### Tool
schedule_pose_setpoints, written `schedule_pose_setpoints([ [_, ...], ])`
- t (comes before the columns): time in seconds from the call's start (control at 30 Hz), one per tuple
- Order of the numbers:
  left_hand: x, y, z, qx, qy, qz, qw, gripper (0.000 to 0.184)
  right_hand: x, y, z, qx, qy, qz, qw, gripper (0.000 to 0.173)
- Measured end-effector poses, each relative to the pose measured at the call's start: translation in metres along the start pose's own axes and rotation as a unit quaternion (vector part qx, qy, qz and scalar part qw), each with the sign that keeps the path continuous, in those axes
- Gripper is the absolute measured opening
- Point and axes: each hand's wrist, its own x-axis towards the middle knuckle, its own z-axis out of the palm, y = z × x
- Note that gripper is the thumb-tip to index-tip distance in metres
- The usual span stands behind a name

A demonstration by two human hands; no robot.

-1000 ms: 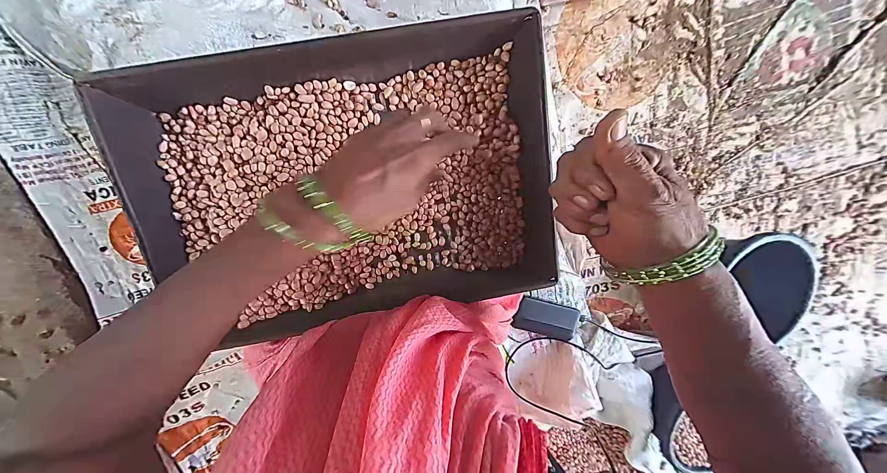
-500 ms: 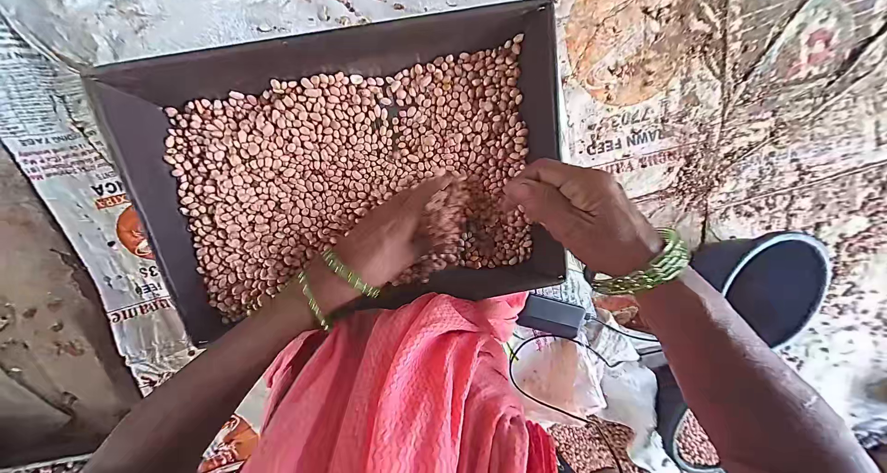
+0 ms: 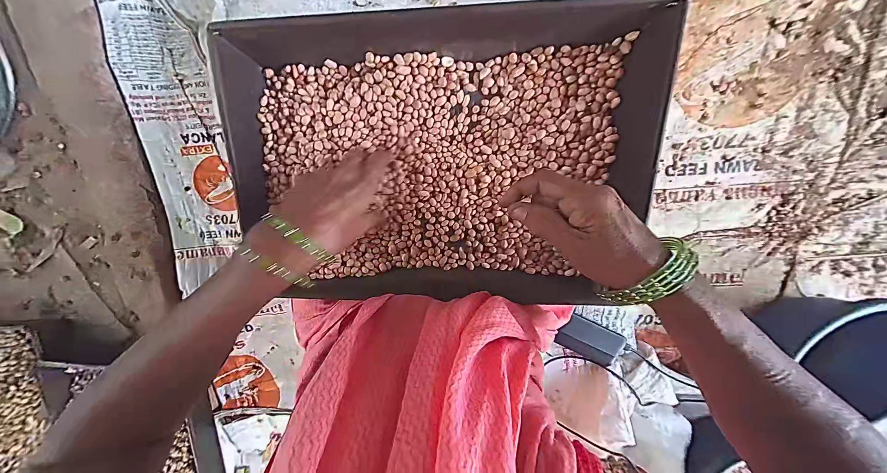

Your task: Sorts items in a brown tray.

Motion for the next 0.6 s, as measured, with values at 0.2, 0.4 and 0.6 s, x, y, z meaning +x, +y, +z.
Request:
schedule_pose_setpoints([
  [0.2,0.077,0.075,-0.030,-0.077,-0.032,0.247,0.965,0.060,0.014,-0.015,0.021,-0.041,-0.010,-0.032,0.999,0.023],
  [0.4,0.045,0.051,-0.095,-0.189,0.095,0.283,0.936,0.044,0.037,-0.013,0.033,-0.189,0.001,-0.046,0.981,0.028],
  [0.6,0.005,-0.018,-0.071,-0.135,0.169,0.181,0.959,0.031,0.054,0.012,0.054,-0.325,-0.015,-0.043,0.945,0.022],
])
